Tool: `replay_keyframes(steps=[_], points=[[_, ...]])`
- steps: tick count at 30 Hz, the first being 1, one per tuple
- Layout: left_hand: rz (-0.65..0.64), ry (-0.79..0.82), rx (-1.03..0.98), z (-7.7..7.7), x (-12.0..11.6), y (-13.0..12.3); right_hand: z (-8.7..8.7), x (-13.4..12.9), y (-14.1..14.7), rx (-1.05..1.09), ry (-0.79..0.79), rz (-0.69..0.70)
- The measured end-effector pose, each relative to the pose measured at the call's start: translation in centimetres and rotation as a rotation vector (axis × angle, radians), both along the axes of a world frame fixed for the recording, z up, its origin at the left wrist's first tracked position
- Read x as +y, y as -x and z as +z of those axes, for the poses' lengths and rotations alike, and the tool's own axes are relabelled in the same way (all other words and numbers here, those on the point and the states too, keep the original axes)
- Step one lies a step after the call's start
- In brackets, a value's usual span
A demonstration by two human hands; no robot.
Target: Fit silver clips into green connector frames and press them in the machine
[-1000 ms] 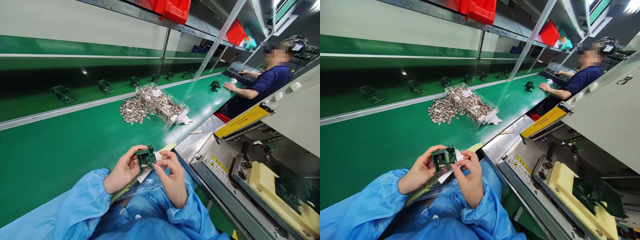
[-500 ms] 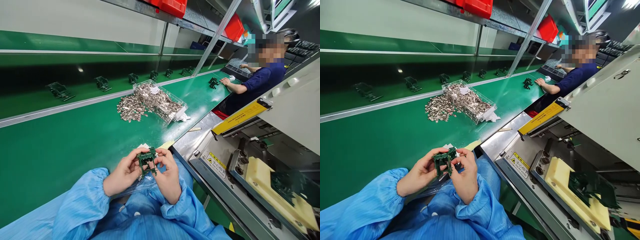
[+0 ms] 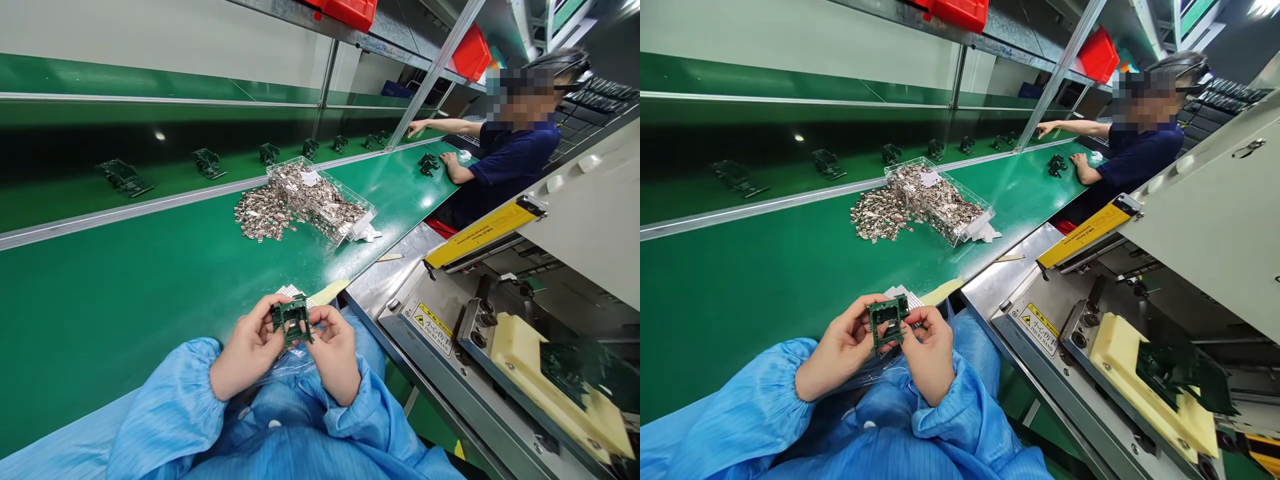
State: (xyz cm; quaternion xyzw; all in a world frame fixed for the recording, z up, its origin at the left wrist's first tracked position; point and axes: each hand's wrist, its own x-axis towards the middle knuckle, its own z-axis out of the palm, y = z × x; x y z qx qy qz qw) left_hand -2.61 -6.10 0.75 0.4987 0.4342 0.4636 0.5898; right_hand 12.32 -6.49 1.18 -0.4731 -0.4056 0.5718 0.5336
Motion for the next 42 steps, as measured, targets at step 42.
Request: replay_keyframes(steps=[42], points=[[0.093,-0.109,0.013,-0.7,4.3,-3.8,-7.8,-0.1,0.8,-0.194,-0.072,-0.146]])
